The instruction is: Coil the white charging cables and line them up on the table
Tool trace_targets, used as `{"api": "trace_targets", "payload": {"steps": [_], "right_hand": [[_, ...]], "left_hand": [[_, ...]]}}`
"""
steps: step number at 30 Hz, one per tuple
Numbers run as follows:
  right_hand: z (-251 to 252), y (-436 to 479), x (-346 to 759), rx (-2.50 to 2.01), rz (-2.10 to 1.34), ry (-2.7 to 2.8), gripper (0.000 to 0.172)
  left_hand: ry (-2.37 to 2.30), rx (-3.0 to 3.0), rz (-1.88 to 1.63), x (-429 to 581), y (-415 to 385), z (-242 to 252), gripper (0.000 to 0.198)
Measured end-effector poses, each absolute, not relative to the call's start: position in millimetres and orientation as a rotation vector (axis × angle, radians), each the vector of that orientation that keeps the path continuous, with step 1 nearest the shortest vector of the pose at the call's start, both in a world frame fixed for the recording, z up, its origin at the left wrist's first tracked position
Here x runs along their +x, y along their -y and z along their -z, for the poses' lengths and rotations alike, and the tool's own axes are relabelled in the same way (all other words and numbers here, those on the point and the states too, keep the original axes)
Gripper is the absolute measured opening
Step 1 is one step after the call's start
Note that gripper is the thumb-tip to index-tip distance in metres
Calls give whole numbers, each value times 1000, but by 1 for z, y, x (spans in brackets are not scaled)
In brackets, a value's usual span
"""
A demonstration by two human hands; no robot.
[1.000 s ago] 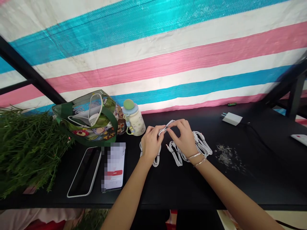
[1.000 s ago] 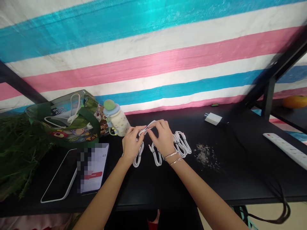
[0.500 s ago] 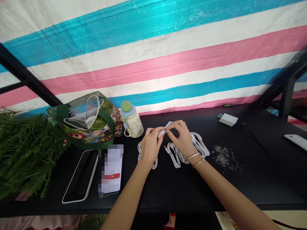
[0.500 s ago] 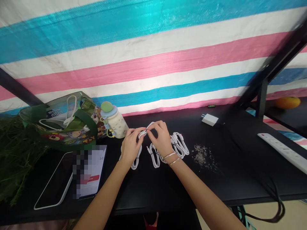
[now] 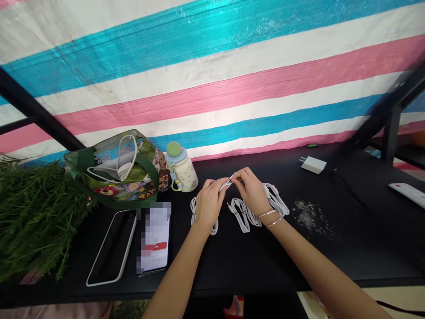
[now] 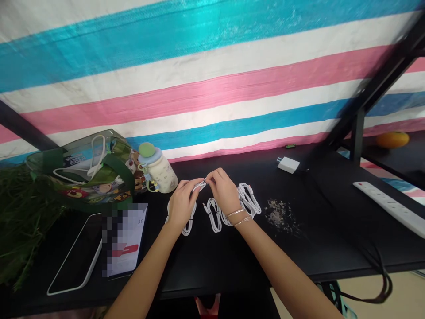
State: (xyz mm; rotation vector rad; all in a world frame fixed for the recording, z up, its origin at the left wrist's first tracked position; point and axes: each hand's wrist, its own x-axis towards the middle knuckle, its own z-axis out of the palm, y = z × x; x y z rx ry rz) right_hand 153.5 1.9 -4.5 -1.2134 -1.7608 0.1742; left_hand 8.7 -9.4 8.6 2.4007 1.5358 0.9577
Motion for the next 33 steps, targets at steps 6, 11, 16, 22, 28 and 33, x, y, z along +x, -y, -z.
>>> {"api": "trace_targets", "payload": {"steps": [6, 11, 16, 22, 28, 33], "right_hand": [[3, -1, 155, -1247, -153, 1770, 17], [3, -1, 155, -1217, -171, 1744, 17], [6, -4, 154, -1142, -226, 1740, 13], [6, -4, 153, -1125, -318, 1687, 7], [3, -5, 156, -1182, -426, 1646, 11], [2, -6, 158, -1191, -768, 1546, 13]], "left_hand": [[-1449, 2391, -939, 9, 8, -7, 29], [-1417, 2375, -962, 8, 8, -8, 30], [-1490, 2375, -962, 9, 8, -7, 27], [-1467, 2373, -1063, 9, 7, -5, 13], [-1455, 2444, -1080, 8, 7, -4, 9], [-1486, 2533, -1101, 9, 7, -2, 8]]}}
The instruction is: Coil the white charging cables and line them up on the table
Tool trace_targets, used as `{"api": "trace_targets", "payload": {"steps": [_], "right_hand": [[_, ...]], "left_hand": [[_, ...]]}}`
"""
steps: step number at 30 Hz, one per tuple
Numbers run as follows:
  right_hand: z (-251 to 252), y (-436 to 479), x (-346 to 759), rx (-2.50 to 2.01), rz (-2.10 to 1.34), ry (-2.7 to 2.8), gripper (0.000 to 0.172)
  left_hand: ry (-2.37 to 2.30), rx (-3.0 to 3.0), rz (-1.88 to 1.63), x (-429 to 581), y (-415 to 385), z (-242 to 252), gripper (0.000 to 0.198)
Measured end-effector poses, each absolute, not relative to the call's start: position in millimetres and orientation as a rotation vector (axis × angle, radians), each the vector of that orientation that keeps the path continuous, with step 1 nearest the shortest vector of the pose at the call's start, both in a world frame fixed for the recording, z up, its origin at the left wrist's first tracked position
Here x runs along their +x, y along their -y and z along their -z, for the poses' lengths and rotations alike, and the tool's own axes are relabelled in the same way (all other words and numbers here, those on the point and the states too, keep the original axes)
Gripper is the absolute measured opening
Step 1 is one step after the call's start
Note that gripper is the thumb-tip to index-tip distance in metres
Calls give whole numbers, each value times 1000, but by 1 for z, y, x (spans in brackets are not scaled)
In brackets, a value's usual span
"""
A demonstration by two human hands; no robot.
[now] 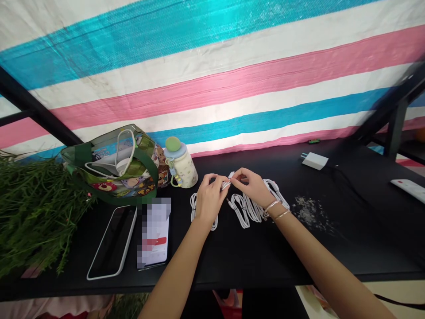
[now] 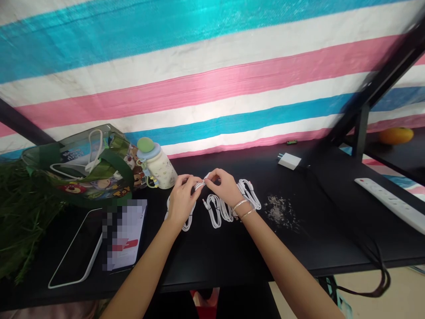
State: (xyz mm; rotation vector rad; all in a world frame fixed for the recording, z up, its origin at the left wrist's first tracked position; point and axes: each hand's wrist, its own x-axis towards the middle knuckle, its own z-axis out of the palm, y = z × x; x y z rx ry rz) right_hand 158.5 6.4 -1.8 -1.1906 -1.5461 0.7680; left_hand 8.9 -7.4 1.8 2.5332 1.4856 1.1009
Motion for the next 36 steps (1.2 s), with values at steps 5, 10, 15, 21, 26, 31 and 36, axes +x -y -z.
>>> {"api": "trace_targets", "payload": {"steps": [5, 10, 15, 21, 26, 31, 36], "right_hand": [[1, -7, 158, -1216, -883, 1470, 13], [1, -6, 156, -1217, -824, 1496, 8], [1, -6, 155, -1282, -664, 1578, 5], [2, -5, 156, -1240, -505, 1693, 6], [2, -3, 156, -1262, -435, 1726, 6], [-2, -1, 157, -1321, -375, 1760, 6], [-11, 0, 162, -1439, -287, 1770, 5]], "left_hand": [[-1429, 2641, -1175, 9, 8, 1, 8], [-1400, 2673, -1189, 9, 8, 1, 7], [-1432, 2633, -1139, 8, 7, -2, 8], [-1484, 2547, -1084, 5, 7, -6, 10], [-1536, 2500, -1032, 6, 8, -8, 9], [-1511, 2511, -991, 6, 8, -9, 10], [-1451, 2542, -1023, 4, 8, -12, 13]]}}
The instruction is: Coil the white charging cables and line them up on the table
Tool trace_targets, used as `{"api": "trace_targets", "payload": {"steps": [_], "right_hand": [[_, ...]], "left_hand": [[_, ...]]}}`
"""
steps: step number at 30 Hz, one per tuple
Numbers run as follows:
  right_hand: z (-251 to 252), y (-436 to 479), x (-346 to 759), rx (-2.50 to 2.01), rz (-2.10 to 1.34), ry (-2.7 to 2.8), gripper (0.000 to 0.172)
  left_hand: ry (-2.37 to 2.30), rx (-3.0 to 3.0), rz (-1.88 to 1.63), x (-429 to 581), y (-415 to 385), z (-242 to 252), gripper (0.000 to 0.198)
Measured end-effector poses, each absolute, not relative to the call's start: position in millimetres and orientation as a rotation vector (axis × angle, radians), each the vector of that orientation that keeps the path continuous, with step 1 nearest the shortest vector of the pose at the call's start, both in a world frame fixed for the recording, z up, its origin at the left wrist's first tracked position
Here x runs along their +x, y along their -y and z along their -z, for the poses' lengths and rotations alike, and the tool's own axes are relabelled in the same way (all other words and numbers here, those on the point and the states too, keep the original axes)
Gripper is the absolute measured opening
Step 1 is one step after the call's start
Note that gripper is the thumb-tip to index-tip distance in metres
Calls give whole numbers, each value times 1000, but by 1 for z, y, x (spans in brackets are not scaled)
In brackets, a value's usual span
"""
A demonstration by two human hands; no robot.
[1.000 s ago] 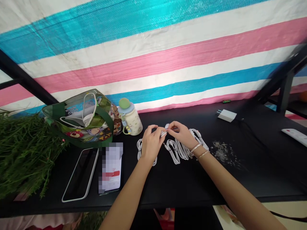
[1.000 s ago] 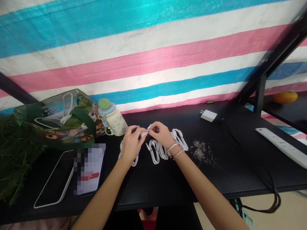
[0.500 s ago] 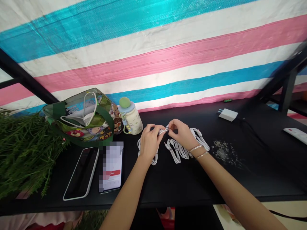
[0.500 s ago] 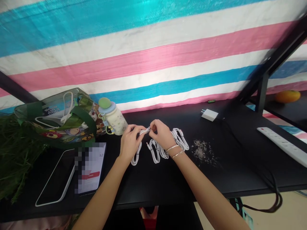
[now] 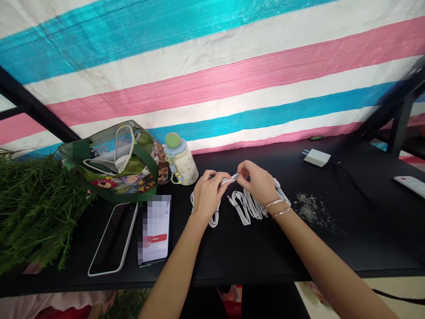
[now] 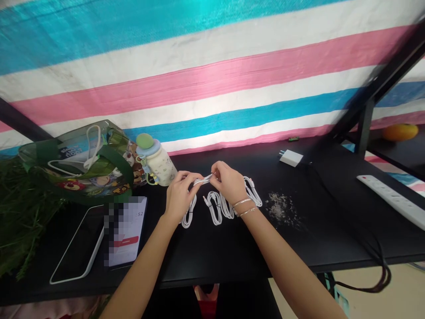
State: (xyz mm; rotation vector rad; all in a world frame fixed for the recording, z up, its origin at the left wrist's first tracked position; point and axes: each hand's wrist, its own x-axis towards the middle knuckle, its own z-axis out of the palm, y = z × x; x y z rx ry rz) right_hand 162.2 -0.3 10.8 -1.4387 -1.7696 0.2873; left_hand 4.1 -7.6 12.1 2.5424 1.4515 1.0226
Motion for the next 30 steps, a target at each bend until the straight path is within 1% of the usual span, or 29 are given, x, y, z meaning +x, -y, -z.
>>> {"api": "trace_targets", "payload": {"steps": [5, 11, 18, 23, 30], "right_hand": [[-18, -1, 168, -1580, -260, 1707, 7], [-22, -4, 175, -1686, -350, 1581, 5], [-15, -9, 182, -1692, -391, 1487, 3], [-9, -12, 187, -1664, -338, 1495, 3], [-12, -12, 189, -1771, -326, 1480, 3]], "left_hand": [[-1393, 2567, -1072, 3, 8, -14, 17], [-1371, 2513, -1074, 0, 9, -17, 19], [-1399, 2453, -1072, -1, 9, -19, 19], [-1360, 2421, -993, -1, 9, -21, 18], [-1320, 2413, -907, -3, 7, -23, 18]]}}
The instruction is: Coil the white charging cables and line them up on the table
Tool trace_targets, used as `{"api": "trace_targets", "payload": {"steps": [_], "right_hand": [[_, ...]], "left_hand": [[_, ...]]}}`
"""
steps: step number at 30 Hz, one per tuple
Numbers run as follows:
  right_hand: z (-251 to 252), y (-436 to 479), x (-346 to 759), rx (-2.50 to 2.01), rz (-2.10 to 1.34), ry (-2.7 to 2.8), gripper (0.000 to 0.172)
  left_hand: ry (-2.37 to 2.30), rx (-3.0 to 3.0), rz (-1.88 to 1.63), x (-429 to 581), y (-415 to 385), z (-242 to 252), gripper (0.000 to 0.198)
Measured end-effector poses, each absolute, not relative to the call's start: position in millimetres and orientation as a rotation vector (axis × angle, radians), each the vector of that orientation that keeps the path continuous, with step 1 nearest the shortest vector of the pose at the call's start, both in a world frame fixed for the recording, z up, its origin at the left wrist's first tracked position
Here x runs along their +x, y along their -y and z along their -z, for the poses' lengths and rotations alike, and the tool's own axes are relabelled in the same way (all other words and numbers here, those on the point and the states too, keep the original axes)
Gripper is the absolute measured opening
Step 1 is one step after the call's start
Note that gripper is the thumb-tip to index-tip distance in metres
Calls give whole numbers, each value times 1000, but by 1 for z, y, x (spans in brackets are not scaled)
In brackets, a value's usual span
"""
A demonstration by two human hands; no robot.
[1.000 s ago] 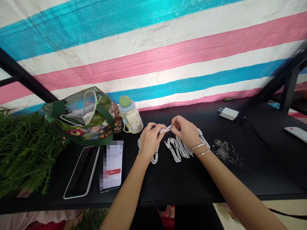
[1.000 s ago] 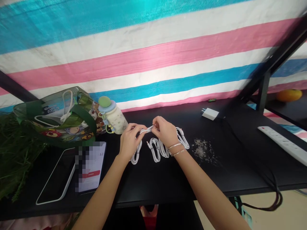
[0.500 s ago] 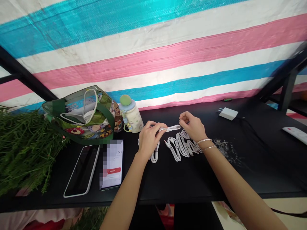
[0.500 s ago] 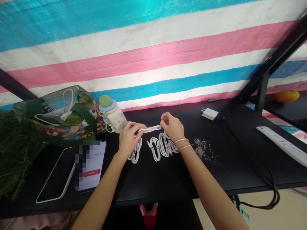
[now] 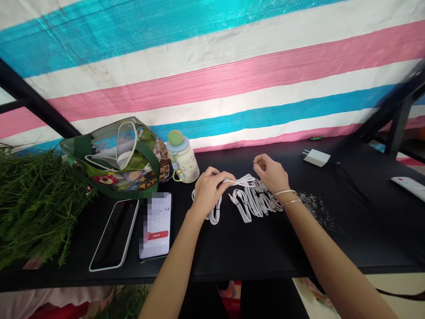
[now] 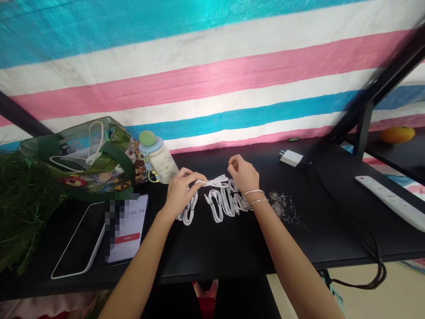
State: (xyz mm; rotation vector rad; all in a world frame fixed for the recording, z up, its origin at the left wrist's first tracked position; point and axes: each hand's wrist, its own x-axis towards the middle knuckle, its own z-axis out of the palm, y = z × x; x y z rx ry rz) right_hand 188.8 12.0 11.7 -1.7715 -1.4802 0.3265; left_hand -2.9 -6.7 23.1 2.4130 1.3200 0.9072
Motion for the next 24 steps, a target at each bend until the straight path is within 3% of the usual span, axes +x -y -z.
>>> {"api": "trace_targets", "payload": {"steps": [6, 13, 24], "right_hand": [[-10, -15, 203, -1763, -253, 1337, 1], [-3, -16, 195, -1762, -329, 1469, 6], [21, -26, 201, -1696, -105, 1655, 9]], "left_hand": [[-1260, 2429, -896, -3, 7, -21, 18], [-1383, 2270, -1150, -1, 8, -21, 15], [-1423, 1822, -1385, -2, 5, -22, 14]]}}
